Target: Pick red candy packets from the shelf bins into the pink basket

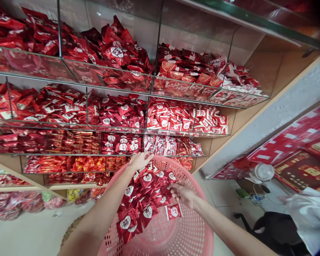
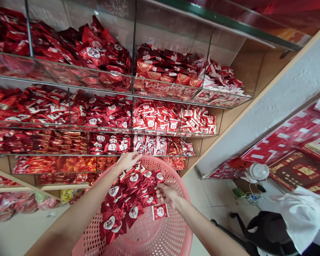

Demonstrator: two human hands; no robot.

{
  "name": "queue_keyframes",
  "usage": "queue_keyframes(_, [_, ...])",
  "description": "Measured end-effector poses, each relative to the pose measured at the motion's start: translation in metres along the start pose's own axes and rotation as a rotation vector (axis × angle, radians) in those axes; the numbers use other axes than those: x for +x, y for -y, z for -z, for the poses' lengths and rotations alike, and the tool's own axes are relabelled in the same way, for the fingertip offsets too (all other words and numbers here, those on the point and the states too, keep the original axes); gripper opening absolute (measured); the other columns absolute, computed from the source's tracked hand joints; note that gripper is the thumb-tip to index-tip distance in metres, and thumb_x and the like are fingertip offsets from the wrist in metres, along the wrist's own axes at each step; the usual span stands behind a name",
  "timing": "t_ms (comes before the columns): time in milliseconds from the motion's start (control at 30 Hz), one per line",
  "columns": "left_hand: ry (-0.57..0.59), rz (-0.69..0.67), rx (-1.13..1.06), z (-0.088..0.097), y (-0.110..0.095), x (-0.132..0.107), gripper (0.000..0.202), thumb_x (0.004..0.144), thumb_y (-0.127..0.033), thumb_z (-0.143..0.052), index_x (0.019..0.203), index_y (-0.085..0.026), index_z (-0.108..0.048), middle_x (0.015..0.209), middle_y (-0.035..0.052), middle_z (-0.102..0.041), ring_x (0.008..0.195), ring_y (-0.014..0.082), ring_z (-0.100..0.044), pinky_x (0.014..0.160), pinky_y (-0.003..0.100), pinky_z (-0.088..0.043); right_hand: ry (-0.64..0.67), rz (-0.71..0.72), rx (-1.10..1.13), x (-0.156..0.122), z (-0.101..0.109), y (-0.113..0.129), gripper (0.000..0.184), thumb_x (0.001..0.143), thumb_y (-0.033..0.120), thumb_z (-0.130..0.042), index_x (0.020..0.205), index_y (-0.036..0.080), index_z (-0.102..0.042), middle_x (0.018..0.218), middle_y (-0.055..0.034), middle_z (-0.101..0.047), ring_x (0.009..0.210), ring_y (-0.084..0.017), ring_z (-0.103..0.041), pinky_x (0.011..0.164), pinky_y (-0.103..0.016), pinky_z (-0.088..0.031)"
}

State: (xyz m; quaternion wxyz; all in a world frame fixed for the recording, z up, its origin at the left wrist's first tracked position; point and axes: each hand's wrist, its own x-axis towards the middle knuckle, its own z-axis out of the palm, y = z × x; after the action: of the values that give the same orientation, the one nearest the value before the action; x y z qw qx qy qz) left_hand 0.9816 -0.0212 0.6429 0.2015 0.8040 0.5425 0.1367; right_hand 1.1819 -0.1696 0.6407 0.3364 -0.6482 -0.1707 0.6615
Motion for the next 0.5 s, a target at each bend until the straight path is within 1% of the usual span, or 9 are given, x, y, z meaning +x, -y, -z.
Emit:
queue_keyframes(100, [-0.002, 0.008, -0.001, 0.0, -0.001, 0.0, 0.06, 0.082, -0.069, -0.024, 0.095, -0.028, -0.065, 0.088, 0.003, -0.069, 0.085, 0.0224, -0.063, 0.075, 0.03, -0.043, 0.02, -0.013, -0.031, -0.001, 0.001, -0.008, 0.023, 0.086, 0.036, -0.052, 0.077, 0.015, -0.051, 0.051, 0.0027, -0.056, 0.039, -0.007, -0.051, 0.036, -0.015, -0.035])
queue_keyframes(167, [0.0, 0.017, 0.001, -0.001, -0.001, 0.0, 0.059, 0.082, -0.069, -0.025, 0.096, -0.028, -0.064, 0.087, 0.0026, -0.069, 0.085, 0.0221, -0.063, 0.075, 0.03, -0.043, 0.022, 0.012, -0.138, -0.003, -0.002, -0.014, 0.028, 0.084, 0.043, -0.054, 0.079, 0.015, -0.051, 0.051, 0.0021, -0.058, 0.038, -0.008, -0.053, 0.035, -0.015, -0.036])
queue_keyframes(200, [0.0, 0.019, 0.003, -0.001, 0.0, 0.0, 0.059, 0.082, -0.07, -0.025, 0.095, -0.028, -0.064, 0.087, 0.0025, -0.069, 0.085, 0.0221, -0.063, 0.075, 0.03, -0.043, 0.043, 0.033, -0.229, -0.004, -0.005, -0.018, 0.029, 0.083, 0.044, -0.055, 0.078, 0.016, -0.051, 0.051, 0.0016, -0.058, 0.038, -0.009, -0.053, 0.033, -0.015, -0.036])
queue_keyframes(300, [-0.005, 0.008, 0.008, -0.001, 0.0, 0.0, 0.06, 0.081, -0.07, -0.024, 0.095, -0.028, -0.064, 0.086, 0.0029, -0.069, 0.083, 0.0228, -0.063, 0.073, 0.03, -0.043, 0.192, 0.026, -0.579, -0.006, -0.016, -0.027, 0.025, 0.08, 0.036, -0.06, 0.069, 0.015, -0.051, 0.046, 0.0007, -0.057, 0.032, -0.009, -0.05, 0.029, -0.015, -0.032])
queue_keyframes(367, [-0.004, 0.002, 0.008, -0.001, 0.0, 0.0, 0.06, 0.082, -0.07, -0.023, 0.095, -0.028, -0.064, 0.087, 0.0032, -0.069, 0.083, 0.0229, -0.063, 0.073, 0.031, -0.043, 0.254, -0.002, -0.753, -0.005, -0.021, -0.033, 0.024, 0.078, 0.029, -0.062, 0.062, 0.015, -0.051, 0.041, 0.0014, -0.055, 0.028, -0.008, -0.048, 0.028, -0.014, -0.032])
queue_keyframes(433, [0.002, 0.006, 0.008, 0.0, 0.0, 0.0, 0.06, 0.082, -0.07, -0.023, 0.096, -0.028, -0.064, 0.089, 0.0031, -0.069, 0.085, 0.0228, -0.063, 0.074, 0.031, -0.043, 0.261, -0.018, -0.825, -0.001, -0.022, -0.037, 0.025, 0.076, 0.026, -0.063, 0.058, 0.014, -0.05, 0.039, 0.0021, -0.053, 0.027, -0.008, -0.046, 0.028, -0.015, -0.034])
queue_keyframes(500, [0.011, 0.014, 0.009, 0.001, -0.001, 0.0, 0.059, 0.082, -0.069, -0.024, 0.097, -0.028, -0.064, 0.09, 0.0027, -0.069, 0.087, 0.0227, -0.063, 0.077, 0.031, -0.043, 0.266, -0.03, -0.814, 0.003, -0.02, -0.04, 0.026, 0.076, 0.026, -0.063, 0.057, 0.014, -0.051, 0.039, 0.0014, -0.053, 0.027, -0.008, -0.046, 0.028, -0.015, -0.035])
